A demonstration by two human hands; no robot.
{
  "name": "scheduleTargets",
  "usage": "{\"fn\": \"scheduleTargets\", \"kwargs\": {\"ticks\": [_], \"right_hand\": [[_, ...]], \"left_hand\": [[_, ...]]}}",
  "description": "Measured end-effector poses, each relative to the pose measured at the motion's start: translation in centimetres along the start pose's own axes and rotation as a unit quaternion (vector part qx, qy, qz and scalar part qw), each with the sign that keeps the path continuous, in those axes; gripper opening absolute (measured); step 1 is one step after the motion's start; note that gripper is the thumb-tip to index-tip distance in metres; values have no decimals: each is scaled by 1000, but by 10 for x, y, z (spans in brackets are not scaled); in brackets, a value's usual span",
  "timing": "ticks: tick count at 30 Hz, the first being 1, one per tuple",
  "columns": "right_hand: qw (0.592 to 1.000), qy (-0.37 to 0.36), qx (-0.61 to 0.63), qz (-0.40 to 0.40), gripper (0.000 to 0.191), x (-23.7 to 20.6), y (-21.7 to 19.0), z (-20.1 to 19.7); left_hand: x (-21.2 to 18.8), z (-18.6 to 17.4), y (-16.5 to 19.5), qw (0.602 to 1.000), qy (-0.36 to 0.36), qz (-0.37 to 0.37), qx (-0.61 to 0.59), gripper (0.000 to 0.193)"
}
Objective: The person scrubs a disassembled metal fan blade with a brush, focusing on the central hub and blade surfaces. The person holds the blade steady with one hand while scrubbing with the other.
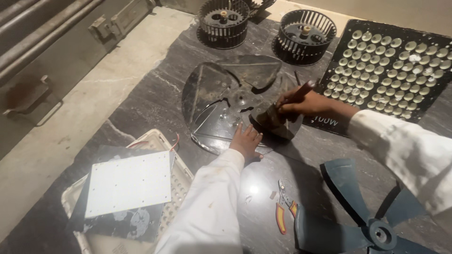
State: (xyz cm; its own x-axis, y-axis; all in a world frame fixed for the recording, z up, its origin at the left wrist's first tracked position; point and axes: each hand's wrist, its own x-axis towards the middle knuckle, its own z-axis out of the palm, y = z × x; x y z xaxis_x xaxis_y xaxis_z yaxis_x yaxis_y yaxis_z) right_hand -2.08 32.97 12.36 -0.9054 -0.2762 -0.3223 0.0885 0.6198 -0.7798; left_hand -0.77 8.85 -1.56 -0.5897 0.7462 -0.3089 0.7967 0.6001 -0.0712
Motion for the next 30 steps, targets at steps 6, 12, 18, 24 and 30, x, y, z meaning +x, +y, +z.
{"fn": "scheduleTargets", "kwargs": {"ticks": [6,12,18,24,30], "right_hand": [[989,81,-35,-120,31,4,-8,6],[990,19,-62,-126,37,18,-22,40],[978,-100,83,-165,38,-9,-4,45],[987,-95,74,-102,35,-5,8,16],[989,47,124,-65,35,21,8,30]], "left_hand": [[-38,0,-19,994,-71,-37,75,81],[-59,20,-34,997,17,-81,-11,61],[-29,47,-5,803,152,-294,-495,28],[5,59,-4,606,153,-330,-707,24],[16,47,2,445,104,-325,-828,33]]}}
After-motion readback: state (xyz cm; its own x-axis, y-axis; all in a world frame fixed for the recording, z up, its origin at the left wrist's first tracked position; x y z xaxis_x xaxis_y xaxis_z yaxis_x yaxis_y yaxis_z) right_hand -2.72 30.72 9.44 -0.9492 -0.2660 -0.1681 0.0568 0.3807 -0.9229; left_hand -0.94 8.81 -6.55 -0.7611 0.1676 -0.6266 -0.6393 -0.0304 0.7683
